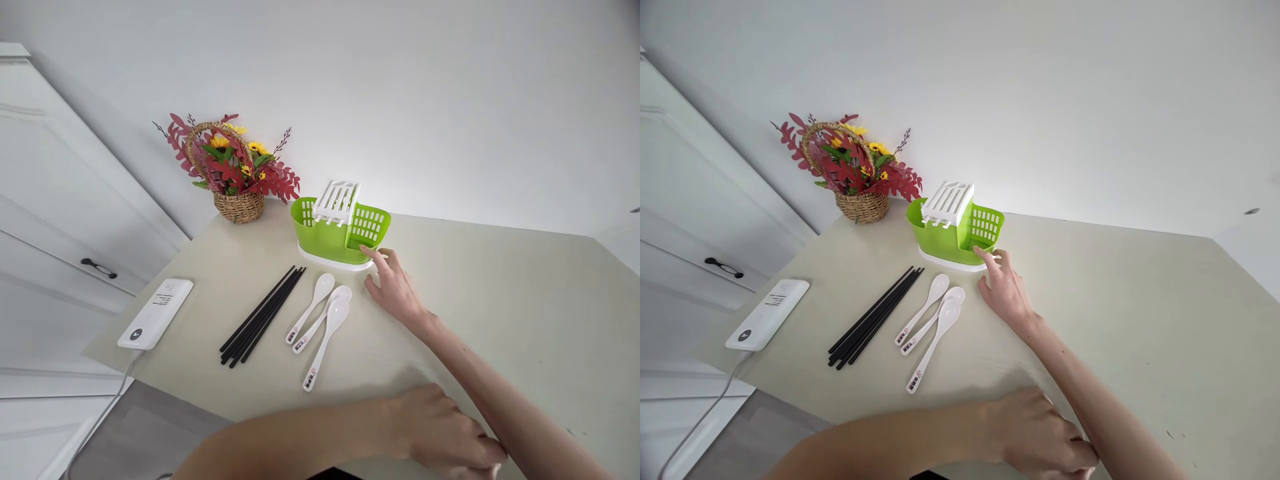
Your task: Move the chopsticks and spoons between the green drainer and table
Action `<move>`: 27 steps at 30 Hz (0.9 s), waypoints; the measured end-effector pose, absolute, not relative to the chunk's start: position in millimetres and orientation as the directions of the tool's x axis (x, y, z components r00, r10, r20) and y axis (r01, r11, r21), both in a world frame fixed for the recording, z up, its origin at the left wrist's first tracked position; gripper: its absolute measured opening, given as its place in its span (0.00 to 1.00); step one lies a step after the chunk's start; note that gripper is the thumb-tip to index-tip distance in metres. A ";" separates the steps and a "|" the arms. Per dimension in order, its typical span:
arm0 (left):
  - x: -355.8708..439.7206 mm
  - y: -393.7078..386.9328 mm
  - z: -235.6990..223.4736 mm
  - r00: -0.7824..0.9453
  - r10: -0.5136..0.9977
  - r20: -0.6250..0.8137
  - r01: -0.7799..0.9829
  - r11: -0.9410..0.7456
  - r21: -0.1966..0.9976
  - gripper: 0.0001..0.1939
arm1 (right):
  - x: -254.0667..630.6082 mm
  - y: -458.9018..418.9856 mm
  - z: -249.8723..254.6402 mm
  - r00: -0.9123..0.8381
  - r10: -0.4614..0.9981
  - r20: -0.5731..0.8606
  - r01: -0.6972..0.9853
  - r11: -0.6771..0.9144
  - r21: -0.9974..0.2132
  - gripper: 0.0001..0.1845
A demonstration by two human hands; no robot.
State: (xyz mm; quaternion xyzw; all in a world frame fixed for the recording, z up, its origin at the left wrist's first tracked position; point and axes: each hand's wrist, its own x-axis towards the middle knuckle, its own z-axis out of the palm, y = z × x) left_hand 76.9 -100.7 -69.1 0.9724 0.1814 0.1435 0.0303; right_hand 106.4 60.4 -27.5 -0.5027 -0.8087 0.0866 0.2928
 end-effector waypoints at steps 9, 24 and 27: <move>80.9 -100.4 -74.4 0.884 0.383 0.268 0.302 -0.905 0.298 0.11 | 103.0 58.4 -23.2 -0.332 0.893 0.302 0.732 0.446 -0.515 0.37; 78.5 -98.8 -58.8 0.866 0.398 0.302 0.340 -0.913 0.227 0.14 | 174.3 34.4 -48.2 -0.190 0.971 0.144 0.326 0.201 -0.924 0.22; 74.9 -95.7 -49.6 0.879 0.392 0.271 0.332 -0.912 0.241 0.12 | 180.9 20.2 -49.4 -0.114 0.990 0.082 0.289 0.112 -0.951 0.19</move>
